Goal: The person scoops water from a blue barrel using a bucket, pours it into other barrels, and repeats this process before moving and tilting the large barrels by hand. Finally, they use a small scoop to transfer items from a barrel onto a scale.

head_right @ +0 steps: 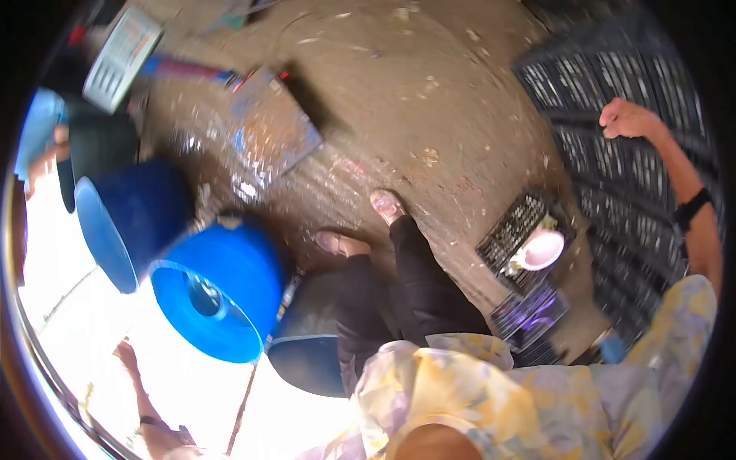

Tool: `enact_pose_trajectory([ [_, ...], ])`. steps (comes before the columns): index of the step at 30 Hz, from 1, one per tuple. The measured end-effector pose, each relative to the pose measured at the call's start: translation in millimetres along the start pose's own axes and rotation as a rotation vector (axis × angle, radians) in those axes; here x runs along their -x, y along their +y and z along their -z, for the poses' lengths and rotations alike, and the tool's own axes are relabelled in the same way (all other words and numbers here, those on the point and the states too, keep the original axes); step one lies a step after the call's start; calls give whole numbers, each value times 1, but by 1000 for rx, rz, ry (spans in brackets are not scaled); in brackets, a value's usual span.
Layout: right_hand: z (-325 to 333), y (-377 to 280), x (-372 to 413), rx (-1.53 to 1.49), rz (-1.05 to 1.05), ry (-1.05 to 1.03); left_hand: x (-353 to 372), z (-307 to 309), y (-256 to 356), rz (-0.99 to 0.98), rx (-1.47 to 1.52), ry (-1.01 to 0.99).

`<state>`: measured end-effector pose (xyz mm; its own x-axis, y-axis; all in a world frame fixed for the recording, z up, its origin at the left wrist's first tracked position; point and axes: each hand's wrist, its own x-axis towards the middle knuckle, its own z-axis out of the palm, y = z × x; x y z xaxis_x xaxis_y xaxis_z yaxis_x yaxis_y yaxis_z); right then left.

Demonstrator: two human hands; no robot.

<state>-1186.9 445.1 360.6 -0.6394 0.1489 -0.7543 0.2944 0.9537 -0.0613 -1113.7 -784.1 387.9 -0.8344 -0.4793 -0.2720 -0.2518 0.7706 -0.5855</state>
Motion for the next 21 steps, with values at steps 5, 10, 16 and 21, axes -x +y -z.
enact_pose_trajectory([
  [5,132,-327,-36,477,195,-319,27,-9,-142,224,227,127],
  [10,95,-648,-60,836,798,-373,19,-126,-111,289,624,507],
  [16,-139,-868,-55,608,1567,-82,133,-201,185,897,1230,166],
  [21,-334,-978,-15,748,2237,161,243,-208,309,1006,1394,17],
])
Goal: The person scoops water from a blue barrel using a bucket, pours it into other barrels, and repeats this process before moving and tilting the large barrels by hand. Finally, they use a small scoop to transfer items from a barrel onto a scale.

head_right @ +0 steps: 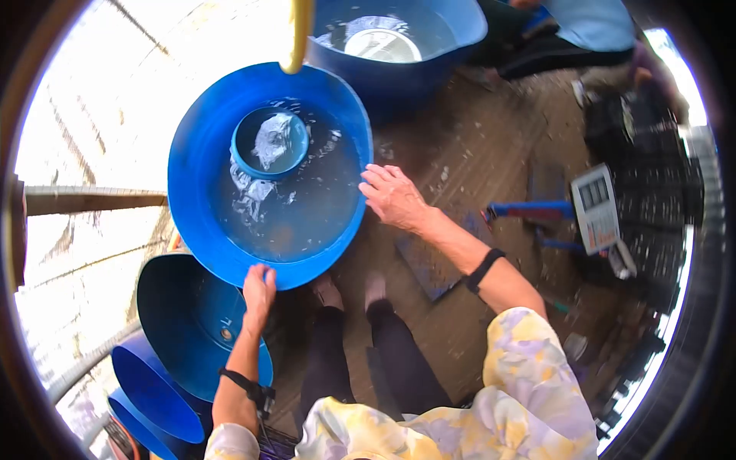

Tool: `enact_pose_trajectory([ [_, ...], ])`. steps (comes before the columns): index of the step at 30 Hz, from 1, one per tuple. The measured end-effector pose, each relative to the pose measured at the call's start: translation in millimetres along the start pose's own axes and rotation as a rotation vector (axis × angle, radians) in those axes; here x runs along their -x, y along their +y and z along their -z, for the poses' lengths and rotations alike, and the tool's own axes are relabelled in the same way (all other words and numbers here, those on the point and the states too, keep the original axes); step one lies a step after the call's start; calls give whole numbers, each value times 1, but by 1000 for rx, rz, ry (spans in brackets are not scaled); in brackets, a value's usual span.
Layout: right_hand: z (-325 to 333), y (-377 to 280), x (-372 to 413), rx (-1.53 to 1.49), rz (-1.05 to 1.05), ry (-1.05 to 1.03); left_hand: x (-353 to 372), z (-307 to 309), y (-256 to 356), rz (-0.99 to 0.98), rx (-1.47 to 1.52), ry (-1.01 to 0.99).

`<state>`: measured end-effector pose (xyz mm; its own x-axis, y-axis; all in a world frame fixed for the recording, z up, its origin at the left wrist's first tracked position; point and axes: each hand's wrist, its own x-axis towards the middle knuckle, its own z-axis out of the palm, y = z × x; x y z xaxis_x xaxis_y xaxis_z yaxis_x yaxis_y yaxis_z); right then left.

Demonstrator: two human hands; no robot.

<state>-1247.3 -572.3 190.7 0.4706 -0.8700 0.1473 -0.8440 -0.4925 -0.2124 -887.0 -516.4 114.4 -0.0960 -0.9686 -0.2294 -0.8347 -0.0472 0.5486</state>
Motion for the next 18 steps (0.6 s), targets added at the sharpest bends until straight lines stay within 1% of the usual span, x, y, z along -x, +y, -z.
enact_pose_trajectory([
  [1,-18,7,-15,-52,-12,8,8,-3,-7,-177,-196,46],
  [2,-38,12,-30,-107,-17,16,8,-9,-5,-214,-259,125],
  [4,-85,32,-38,-113,-11,1,0,-21,7,-38,-265,264],
  [6,-89,31,-42,-100,-9,-110,-12,-24,27,172,-295,369],
  [7,-90,30,-47,-105,25,-116,-15,-26,29,257,-310,398],
  [10,-85,28,-46,7,48,-162,-15,-30,23,296,-351,332],
  [13,-92,28,-55,83,34,-314,-17,-32,19,326,-346,348],
  [14,-92,31,-55,91,48,-310,-20,-31,20,335,-339,360],
  [16,-94,31,-53,162,42,-462,-17,-29,22,320,-312,353],
  [17,-89,28,-62,243,3,-688,-16,-29,22,325,-280,376],
  [18,-95,25,-75,237,38,-687,-15,-31,21,356,-289,389],
])
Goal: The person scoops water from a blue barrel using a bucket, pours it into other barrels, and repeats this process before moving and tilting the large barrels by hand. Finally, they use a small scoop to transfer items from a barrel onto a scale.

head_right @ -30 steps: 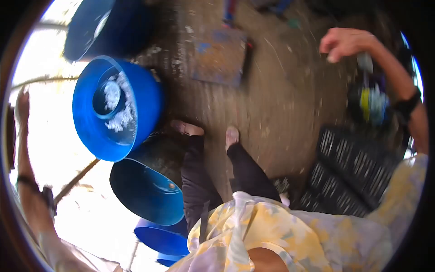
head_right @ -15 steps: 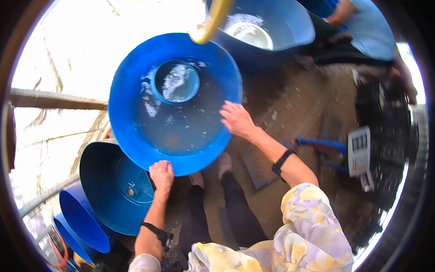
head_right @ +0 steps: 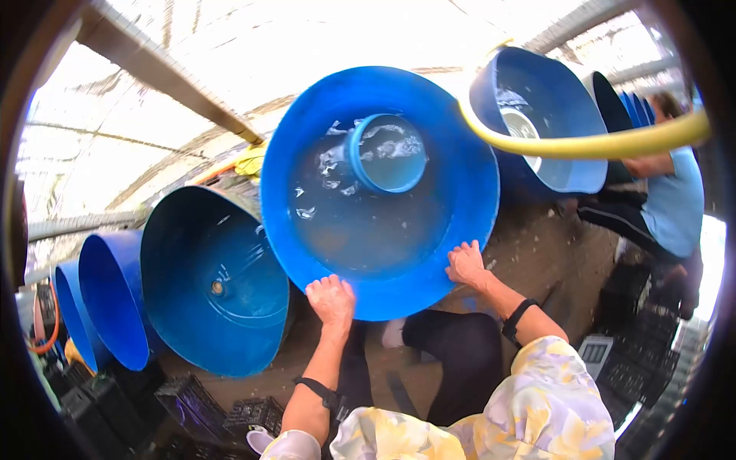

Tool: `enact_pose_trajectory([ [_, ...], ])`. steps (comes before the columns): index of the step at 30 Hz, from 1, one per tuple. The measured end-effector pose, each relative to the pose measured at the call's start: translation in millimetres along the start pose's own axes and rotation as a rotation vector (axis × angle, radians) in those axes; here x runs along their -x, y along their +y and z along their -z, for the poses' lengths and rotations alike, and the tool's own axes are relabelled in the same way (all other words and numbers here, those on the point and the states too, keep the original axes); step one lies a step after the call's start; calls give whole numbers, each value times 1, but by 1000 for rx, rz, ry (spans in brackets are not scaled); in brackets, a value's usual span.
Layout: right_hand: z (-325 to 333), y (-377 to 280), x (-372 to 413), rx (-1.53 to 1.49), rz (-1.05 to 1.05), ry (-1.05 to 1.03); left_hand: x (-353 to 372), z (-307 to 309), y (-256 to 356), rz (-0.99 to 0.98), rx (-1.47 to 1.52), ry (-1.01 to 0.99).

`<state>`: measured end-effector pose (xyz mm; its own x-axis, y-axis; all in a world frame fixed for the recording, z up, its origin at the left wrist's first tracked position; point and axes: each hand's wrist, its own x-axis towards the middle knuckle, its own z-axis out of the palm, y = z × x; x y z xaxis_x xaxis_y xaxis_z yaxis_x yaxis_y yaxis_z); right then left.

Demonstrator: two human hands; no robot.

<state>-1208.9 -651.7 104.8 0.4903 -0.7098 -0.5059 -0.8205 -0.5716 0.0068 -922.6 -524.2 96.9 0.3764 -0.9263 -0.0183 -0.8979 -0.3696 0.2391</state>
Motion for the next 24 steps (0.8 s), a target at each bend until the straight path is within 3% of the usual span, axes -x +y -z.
enact_pose_trajectory([
  [2,9,-2,-29,-185,-137,-431,0,-5,0,3,8,-3],
  [3,13,-5,-47,-186,-124,-431,-1,-3,0,-1,29,21],
  [6,8,-18,-113,-231,14,116,-2,-3,1,10,11,-10],
  [9,-9,-36,-180,-204,-30,98,-4,-2,3,3,-27,-59],
  [12,-47,-38,-230,-240,20,109,-15,13,17,56,-16,-106],
  [14,-76,-31,-268,-311,132,99,-23,-12,26,108,12,-131],
  [16,-113,-14,-258,-385,172,16,-30,-55,39,833,1054,-58],
  [17,-108,-15,-257,-422,152,50,-33,-70,49,1060,1108,-77],
  [20,-67,-10,-259,-479,126,85,-11,-111,78,1323,1173,-58],
  [21,-50,-6,-257,-501,121,20,-8,-115,83,1581,1284,-166],
  [24,-22,10,-258,-503,121,-74,-21,-123,87,1737,1377,-190],
])
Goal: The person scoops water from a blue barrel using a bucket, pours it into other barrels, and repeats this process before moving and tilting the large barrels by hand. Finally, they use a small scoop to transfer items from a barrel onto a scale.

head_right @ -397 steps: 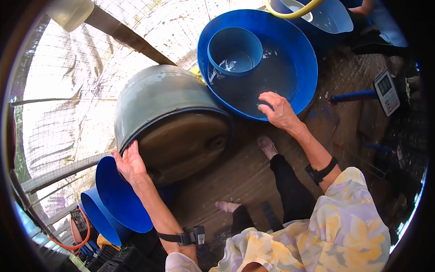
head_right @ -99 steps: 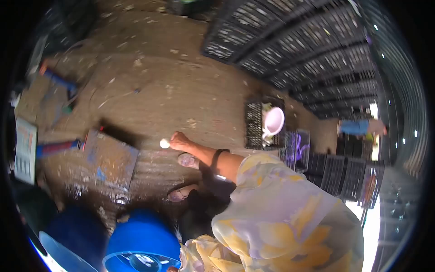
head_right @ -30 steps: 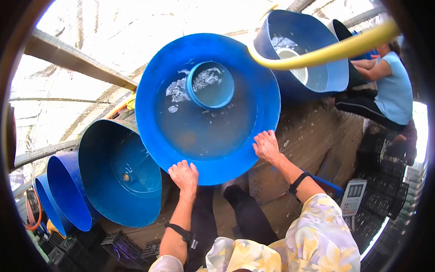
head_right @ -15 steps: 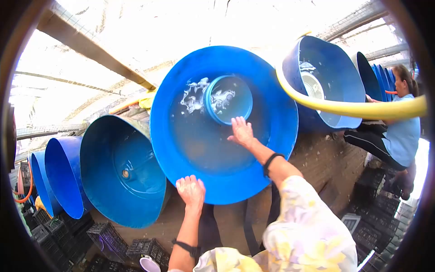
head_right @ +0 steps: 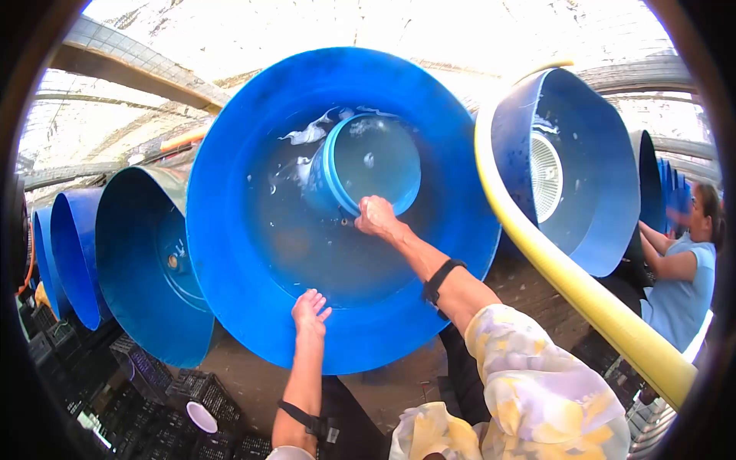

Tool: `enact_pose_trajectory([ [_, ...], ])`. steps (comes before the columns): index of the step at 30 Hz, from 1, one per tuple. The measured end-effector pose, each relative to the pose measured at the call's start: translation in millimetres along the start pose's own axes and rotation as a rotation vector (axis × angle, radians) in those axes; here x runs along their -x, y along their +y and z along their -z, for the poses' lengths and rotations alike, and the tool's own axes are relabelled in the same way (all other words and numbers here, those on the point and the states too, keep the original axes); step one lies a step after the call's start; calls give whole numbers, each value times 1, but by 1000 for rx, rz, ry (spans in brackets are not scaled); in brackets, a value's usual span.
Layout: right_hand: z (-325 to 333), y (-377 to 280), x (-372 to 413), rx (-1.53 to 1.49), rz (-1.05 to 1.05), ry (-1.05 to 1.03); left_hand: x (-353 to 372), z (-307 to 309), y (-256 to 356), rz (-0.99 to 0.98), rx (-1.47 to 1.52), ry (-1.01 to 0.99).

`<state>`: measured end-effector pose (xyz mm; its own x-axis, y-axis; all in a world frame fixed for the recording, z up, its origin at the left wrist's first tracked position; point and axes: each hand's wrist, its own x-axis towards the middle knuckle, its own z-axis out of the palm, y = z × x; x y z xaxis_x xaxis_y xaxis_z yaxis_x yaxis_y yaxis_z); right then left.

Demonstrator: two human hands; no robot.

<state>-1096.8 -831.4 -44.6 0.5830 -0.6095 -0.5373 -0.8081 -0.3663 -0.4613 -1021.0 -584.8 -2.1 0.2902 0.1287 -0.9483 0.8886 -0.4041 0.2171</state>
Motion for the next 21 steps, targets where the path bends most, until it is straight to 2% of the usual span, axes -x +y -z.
enact_pose_trajectory([
  [1,15,-3,5,-47,-13,-44,-16,-2,4,171,140,-73],
  [2,27,-5,11,-94,-30,-93,-23,-8,15,259,148,-98],
  [3,41,-6,12,-151,-53,-175,-3,-18,46,194,-101,-88],
  [4,52,-7,12,-128,-62,-171,6,-20,73,27,-297,-116],
  [5,61,-8,11,-185,-83,-242,16,-16,104,-165,-284,-193],
  [6,66,-5,14,-240,-117,-315,26,-1,136,-353,-170,-419],
  [8,69,-3,18,-250,-153,-400,58,10,199,-634,-478,-387],
  [9,72,-8,25,-253,-168,-428,71,23,221,-598,-623,-292],
  [10,73,-14,32,-260,-185,-453,84,46,240,-557,-676,-358],
  [11,54,1,32,-235,-206,-467,102,62,257,-436,-650,-400],
  [12,35,16,29,-213,-227,-479,104,85,271,-401,-674,-439],
  [13,24,17,28,-270,-242,-412,103,103,291,-390,-792,-386],
  [14,11,22,36,-333,-269,-343,87,137,310,-471,-825,-429],
  [16,16,11,32,-293,-372,-362,74,130,393,48,-1186,13],
  [17,6,25,29,-390,-381,-419,78,123,412,28,-1280,14],
  [18,6,19,35,-540,-220,-334,73,110,415,-82,-1325,-85],
  [19,16,9,41,-292,-390,-278,69,93,410,-268,-1302,-251],
  [20,19,6,40,-404,-498,-386,67,66,390,-441,-1212,-448],
  [21,21,5,44,-500,-463,-416,58,39,370,-572,-1098,-612],
])
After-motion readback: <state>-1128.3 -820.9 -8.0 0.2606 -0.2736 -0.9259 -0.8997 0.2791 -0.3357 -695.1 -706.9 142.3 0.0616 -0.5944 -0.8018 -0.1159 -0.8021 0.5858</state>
